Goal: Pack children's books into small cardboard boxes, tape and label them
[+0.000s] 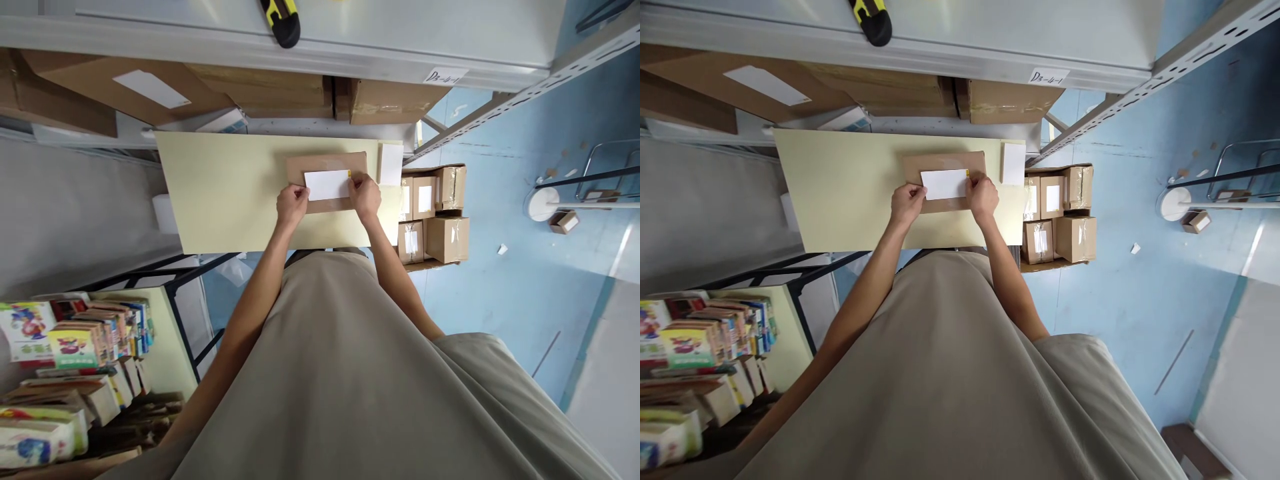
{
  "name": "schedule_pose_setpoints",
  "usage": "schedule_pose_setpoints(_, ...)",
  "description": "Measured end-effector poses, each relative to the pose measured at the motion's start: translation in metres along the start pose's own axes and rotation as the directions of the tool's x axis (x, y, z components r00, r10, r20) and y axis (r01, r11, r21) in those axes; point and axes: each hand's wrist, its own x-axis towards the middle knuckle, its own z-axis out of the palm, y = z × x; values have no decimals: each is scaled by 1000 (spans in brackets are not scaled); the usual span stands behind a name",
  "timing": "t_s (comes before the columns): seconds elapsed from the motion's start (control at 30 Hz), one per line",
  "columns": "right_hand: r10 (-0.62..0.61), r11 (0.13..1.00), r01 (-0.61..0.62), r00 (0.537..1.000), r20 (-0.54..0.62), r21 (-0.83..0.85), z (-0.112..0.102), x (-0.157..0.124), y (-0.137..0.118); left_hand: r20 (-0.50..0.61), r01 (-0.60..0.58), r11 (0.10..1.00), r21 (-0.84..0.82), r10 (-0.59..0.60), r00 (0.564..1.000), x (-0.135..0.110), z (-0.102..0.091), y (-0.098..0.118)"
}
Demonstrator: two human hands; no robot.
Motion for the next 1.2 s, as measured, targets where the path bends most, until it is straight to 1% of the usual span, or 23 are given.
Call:
schedule_pose_setpoints(0.1, -38, 995, 39, 999, 9, -88, 0, -2, 2, 8, -7, 1000, 30, 6, 1000, -2, -1, 2)
schedule_pose_setpoints(0.17, -134, 975, 132, 991, 3, -176, 1, -10, 5, 17, -8, 999, 51, 7, 1000, -3, -2, 3)
schedule_pose_setpoints(0.2, -198, 952, 195, 980, 10, -235, 1, -17, 7, 21, -7, 998, 63, 5, 1000, -3, -2, 3)
schedule_pose_setpoints(0.27, -313, 878, 313, 948, 60, -361, 2, -33, 12, 25, -2, 996, 85, 0, 1000, -3, -3, 4)
schedule_pose_setpoints(0.33, -372, 803, 392, 918, 138, -448, 3, -52, 17, 33, -4, 995, 95, 1, 999, -3, -3, 4)
schedule_pose_setpoints(0.4, -391, 765, 436, 899, 196, -474, 3, -67, 22, 40, -11, 995, 95, 7, 999, -3, -3, 4)
schedule_pose_setpoints(0.5, -392, 763, 447, 894, 215, -467, 4, -75, 23, 40, -13, 995, 101, 9, 999, -2, -3, 4)
schedule_pose_setpoints(0.57, -376, 777, 424, 906, 196, -465, 4, -70, 19, 39, -10, 994, 107, 6, 999, -2, -3, 4)
schedule_pose_setpoints(0.67, -360, 802, 385, 922, 146, -457, 3, -50, 9, 41, -4, 994, 107, 0, 999, -2, -3, 3)
schedule_pose_setpoints(0.73, -361, 813, 376, 925, 122, -445, 2, -37, 2, 39, -8, 994, 105, 4, 999, -1, -3, 2)
schedule_pose_setpoints(0.8, -363, 812, 375, 924, 117, -447, 2, -29, -3, 32, -18, 994, 103, 14, 999, -1, -2, 1)
schedule_pose_setpoints(0.87, -367, 792, 387, 920, 138, -472, 3, -30, -7, 24, -22, 994, 103, 20, 1000, 0, -1, -1)
schedule_pose_setpoints(0.93, -382, 755, 425, 904, 191, -499, 7, -41, -9, 20, -23, 995, 101, 21, 1000, 0, 0, -3)
schedule_pose_setpoints(0.97, -395, 734, 456, 889, 230, -504, 9, -48, -10, 20, -25, 995, 101, 23, 1000, 0, 0, -3)
schedule_pose_setpoints(1.03, -425, 692, 529, 849, 315, -491, 14, -63, -11, 26, -34, 994, 105, 31, 999, 0, 0, -3)
schedule_pose_setpoints(1.1, -450, 661, 586, 809, 378, -468, 17, -73, -12, 35, -44, 992, 114, 40, 999, 0, 0, -3)
schedule_pose_setpoints(1.13, -455, 654, 600, 799, 393, -462, 18, -73, -12, 37, -45, 992, 119, 41, 998, -1, 0, -3)
schedule_pose_setpoints(1.17, -452, 655, 596, 801, 392, -465, 17, -71, -13, 37, -43, 991, 123, 39, 999, -1, 0, -2)
schedule_pose_setpoints(1.2, -439, 665, 575, 817, 373, -477, 16, -66, -13, 37, -40, 991, 124, 36, 999, -1, -1, -2)
